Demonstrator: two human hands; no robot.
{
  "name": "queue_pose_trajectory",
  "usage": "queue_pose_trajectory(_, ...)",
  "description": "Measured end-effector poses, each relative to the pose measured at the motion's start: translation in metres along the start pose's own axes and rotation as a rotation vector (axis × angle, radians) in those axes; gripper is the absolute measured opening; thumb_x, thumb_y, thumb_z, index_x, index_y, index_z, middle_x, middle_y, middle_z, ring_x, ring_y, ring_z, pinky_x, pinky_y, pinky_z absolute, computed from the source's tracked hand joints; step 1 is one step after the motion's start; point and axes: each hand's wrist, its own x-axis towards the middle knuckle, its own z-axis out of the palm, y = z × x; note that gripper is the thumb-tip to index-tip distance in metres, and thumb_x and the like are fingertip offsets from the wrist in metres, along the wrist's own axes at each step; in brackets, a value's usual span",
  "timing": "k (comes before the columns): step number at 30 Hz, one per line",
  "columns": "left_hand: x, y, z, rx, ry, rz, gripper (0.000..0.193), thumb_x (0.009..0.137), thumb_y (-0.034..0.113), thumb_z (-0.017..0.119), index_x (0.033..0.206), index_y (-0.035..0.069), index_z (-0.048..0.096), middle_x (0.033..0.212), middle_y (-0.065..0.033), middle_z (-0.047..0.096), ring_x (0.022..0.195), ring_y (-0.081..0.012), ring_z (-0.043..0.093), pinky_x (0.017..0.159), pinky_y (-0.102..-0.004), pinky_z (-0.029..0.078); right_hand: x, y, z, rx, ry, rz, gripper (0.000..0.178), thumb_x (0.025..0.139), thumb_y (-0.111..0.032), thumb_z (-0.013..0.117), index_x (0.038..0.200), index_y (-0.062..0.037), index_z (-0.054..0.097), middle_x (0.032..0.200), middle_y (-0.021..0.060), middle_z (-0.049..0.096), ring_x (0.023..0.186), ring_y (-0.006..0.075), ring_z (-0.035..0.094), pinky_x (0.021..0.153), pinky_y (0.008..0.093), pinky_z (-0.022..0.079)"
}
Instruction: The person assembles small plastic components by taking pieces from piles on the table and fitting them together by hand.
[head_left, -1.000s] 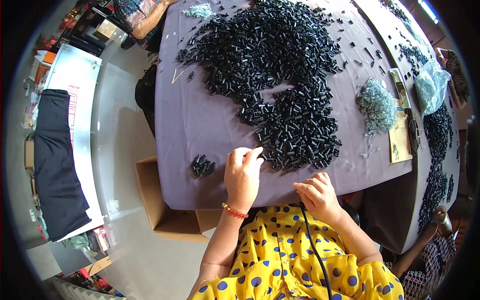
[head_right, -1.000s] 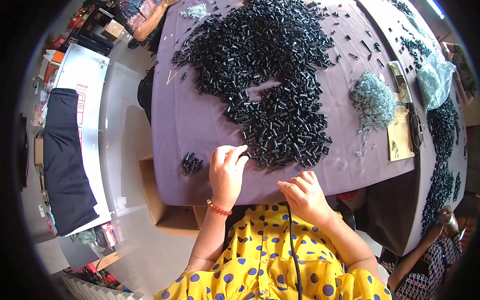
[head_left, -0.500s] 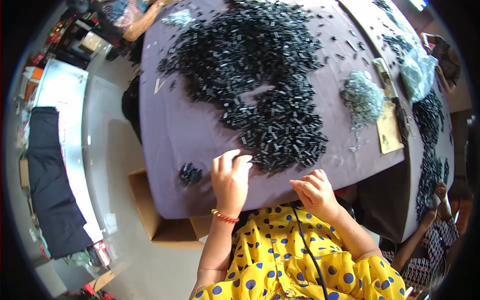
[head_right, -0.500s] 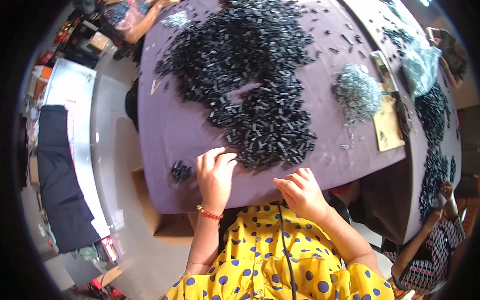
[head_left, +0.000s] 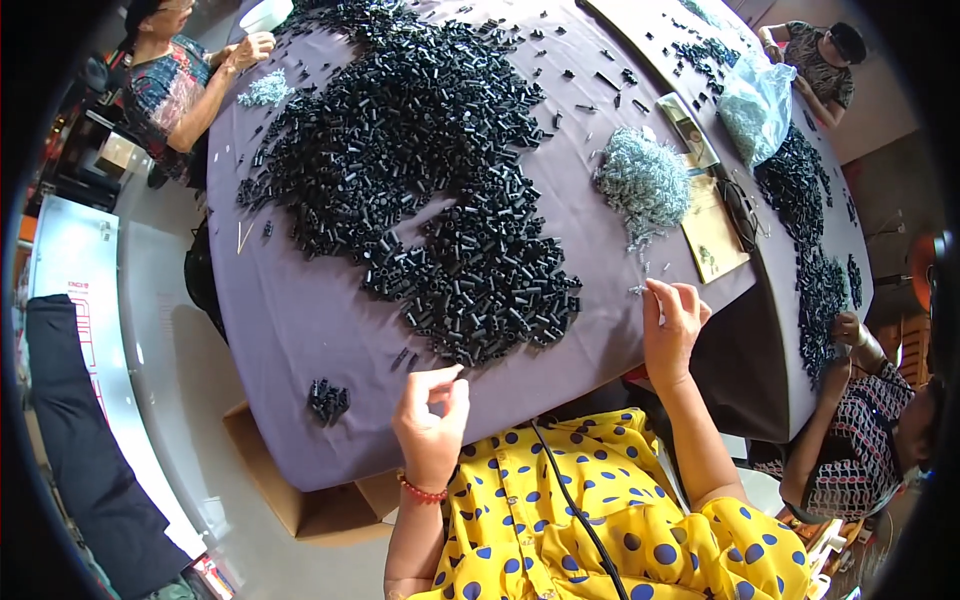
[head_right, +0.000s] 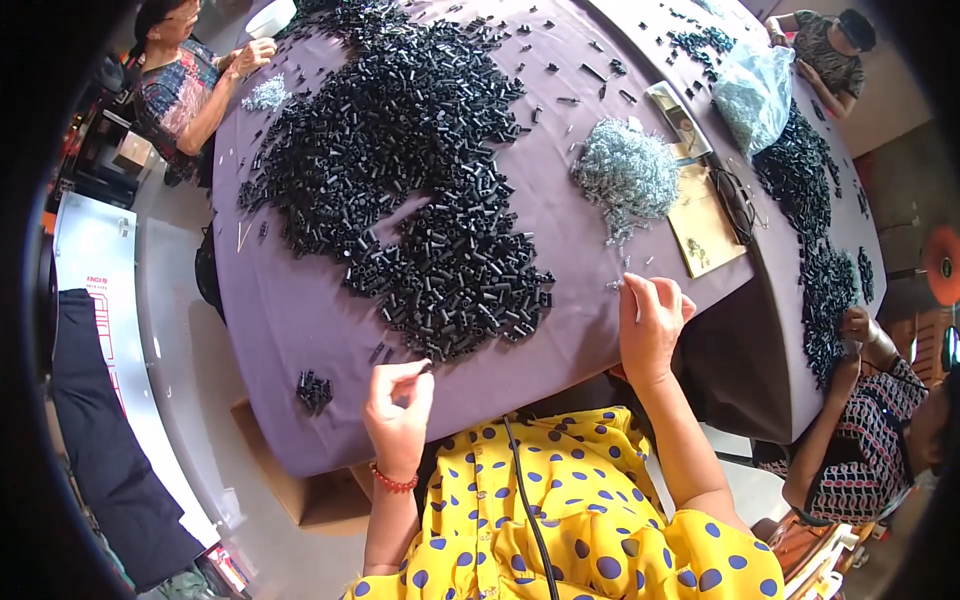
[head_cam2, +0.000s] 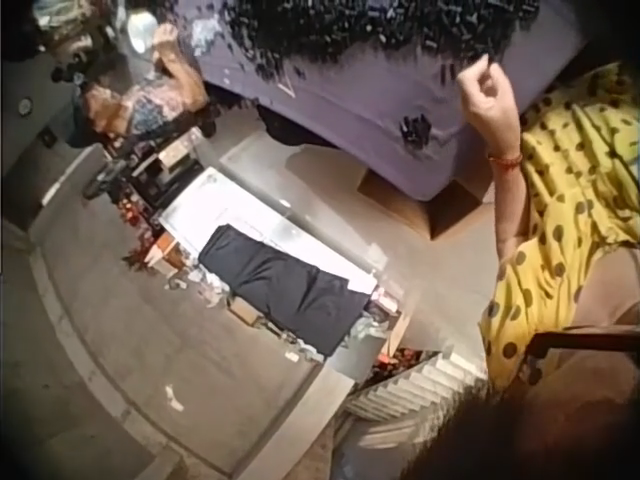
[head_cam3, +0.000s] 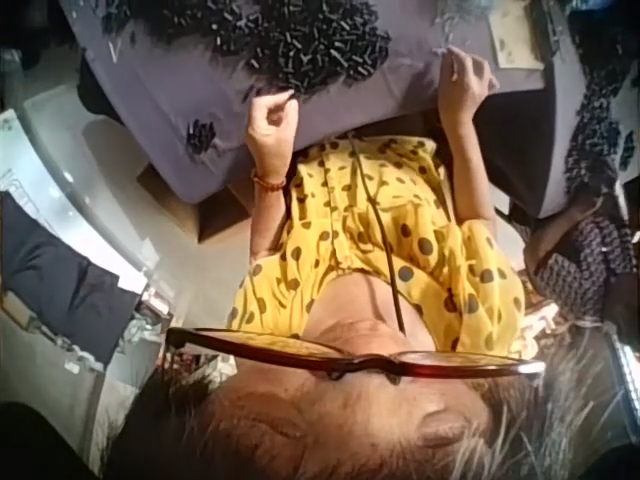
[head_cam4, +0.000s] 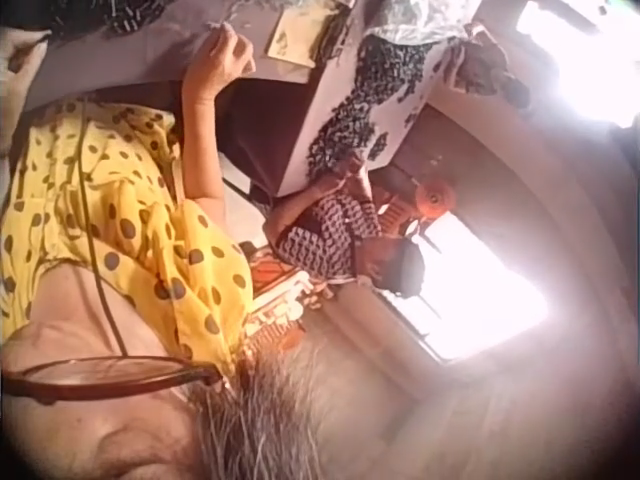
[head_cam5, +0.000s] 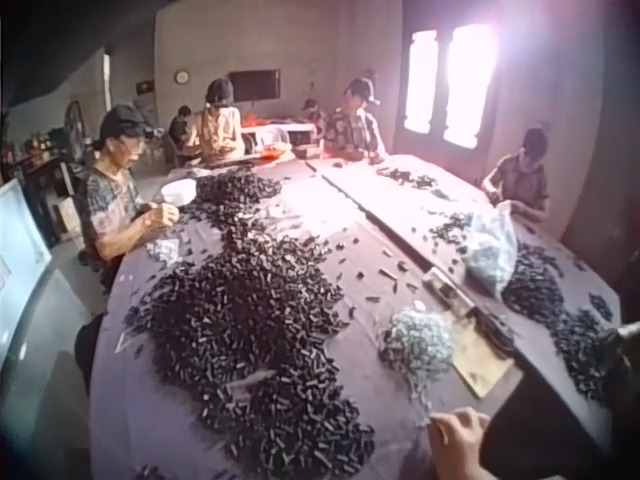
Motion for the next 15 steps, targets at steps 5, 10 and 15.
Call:
queue_pose_trajectory(5, -0.009, 0.005, 0.014, -0.05, -0.081, -0.004, 0.023, 0.083, -0.006, 0.074, 0.103, 0.004, 0.066, 0.088, -0.0071, 0.07, 0.073, -0.0168, 0.066, 0.069, -0.0293, 0.054, 0.005, -0.011, 0.005, -0.173, -0.029, -0.031, 0.019, 0.085, -0.017, 0.077, 0.102, -0.015, 0.069, 0.093, 0.0035, 0.06, 0.094, 0.0225, 0.059, 0.089, 0.0406, 0.036)
queue_pose_trajectory(10, -0.01, 0.005, 0.016, 0.017, -0.113, 0.062, 0.023, 0.085, -0.004, 0.074, 0.105, 0.004, 0.067, 0.09, -0.0079, 0.069, 0.074, -0.0189, 0.065, 0.07, -0.0311, 0.054, 0.002, -0.012, 0.011, -0.223, -0.049, -0.08, 0.02, 0.085, -0.018, 0.076, 0.104, -0.0144, 0.069, 0.096, 0.0037, 0.059, 0.096, 0.0231, 0.058, 0.089, 0.0409, 0.035)
queue_pose_trajectory(15, -0.009, 0.01, 0.015, 0.032, -0.195, 0.028, 0.019, 0.091, 0.003, 0.073, 0.109, 0.003, 0.067, 0.096, -0.0101, 0.071, 0.079, -0.0179, 0.068, 0.072, -0.0306, 0.055, 0.003, -0.011, 0.01, -0.269, -0.083, -0.169, 0.019, 0.084, -0.018, 0.076, 0.101, -0.0145, 0.068, 0.097, 0.0038, 0.059, 0.095, 0.0221, 0.058, 0.09, 0.0404, 0.034)
